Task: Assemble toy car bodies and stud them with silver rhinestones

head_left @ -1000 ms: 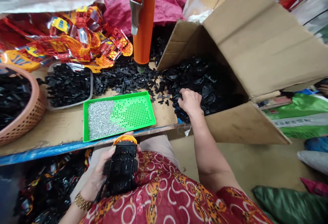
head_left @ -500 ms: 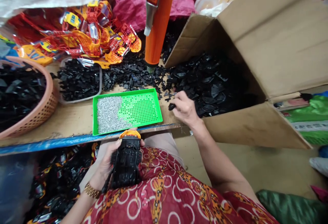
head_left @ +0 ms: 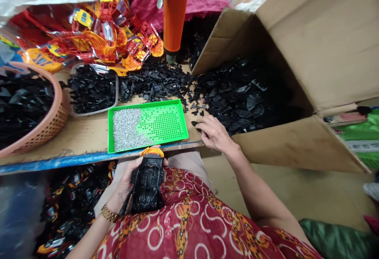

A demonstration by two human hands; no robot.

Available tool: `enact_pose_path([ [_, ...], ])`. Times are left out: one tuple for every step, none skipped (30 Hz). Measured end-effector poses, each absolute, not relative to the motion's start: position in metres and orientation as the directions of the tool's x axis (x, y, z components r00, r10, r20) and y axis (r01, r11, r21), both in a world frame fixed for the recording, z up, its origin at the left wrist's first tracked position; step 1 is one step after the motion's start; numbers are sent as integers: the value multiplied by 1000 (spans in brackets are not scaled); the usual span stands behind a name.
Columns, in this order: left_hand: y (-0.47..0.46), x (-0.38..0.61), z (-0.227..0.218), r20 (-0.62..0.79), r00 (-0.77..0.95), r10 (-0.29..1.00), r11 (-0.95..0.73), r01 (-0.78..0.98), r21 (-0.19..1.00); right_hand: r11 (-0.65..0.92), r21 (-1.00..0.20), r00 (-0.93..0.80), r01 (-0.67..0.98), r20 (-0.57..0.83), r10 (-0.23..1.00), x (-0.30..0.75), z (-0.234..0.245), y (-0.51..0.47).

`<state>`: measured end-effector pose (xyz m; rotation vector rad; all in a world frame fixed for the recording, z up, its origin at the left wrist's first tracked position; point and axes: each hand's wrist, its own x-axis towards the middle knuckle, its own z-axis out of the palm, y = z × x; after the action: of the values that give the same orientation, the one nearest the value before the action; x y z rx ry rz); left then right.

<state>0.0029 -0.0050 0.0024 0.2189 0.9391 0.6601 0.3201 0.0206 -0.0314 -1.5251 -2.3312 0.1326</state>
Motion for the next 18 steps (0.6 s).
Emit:
enact_pose_path([
  [-5,3,2,-675,417,608,787,-426,446,395,-257,-340,882,235,911,319,-31,18],
  [-5,3,2,-675,420,607,789,-424,445,375,-246,-320,894,237,917,318,-32,16],
  [-5,3,2,-674,423,606,790,-423,444,357,-236,-301,904,241,923,316,-34,15],
  [-5,3,2,-675,424,604,791,-422,443,340,-228,-284,913,246,927,314,-36,15],
  [-5,3,2,-677,423,602,792,-422,441,324,-222,-267,920,250,931,313,-38,16],
  [-5,3,2,-680,420,601,793,-422,440,309,-218,-252,926,254,934,312,-40,17],
  [-6,2,2,-683,415,602,792,-422,441,294,-215,-236,931,257,937,312,-43,19],
  [-6,2,2,-684,408,604,790,-422,445,281,-213,-224,936,258,940,313,-44,21],
  [-6,2,2,-685,403,608,787,-422,450,273,-213,-215,938,260,941,313,-45,23],
  [-6,1,2,-683,401,610,785,-422,454,269,-213,-211,939,261,942,314,-46,25],
  [-6,1,2,-682,404,610,785,-420,454,267,-214,-208,940,262,942,315,-46,27],
  [-6,1,3,-681,409,608,788,-419,452,267,-215,-207,939,263,942,315,-46,29],
  [-6,1,3,-680,416,604,791,-418,447,267,-217,-206,939,266,942,314,-45,30],
  [-6,1,4,-678,421,602,792,-419,444,268,-220,-205,938,269,941,313,-45,31],
  [-6,2,4,-677,424,602,792,-423,440,270,-225,-206,936,272,940,312,-45,31],
  [-7,2,4,-676,425,602,791,-428,436,278,-231,-212,932,273,938,310,-45,31],
  [-7,2,5,-675,426,603,790,-434,433,289,-239,-221,927,274,936,308,-45,31],
  [-7,2,4,-674,426,603,790,-439,429,302,-249,-232,920,274,933,306,-45,30],
])
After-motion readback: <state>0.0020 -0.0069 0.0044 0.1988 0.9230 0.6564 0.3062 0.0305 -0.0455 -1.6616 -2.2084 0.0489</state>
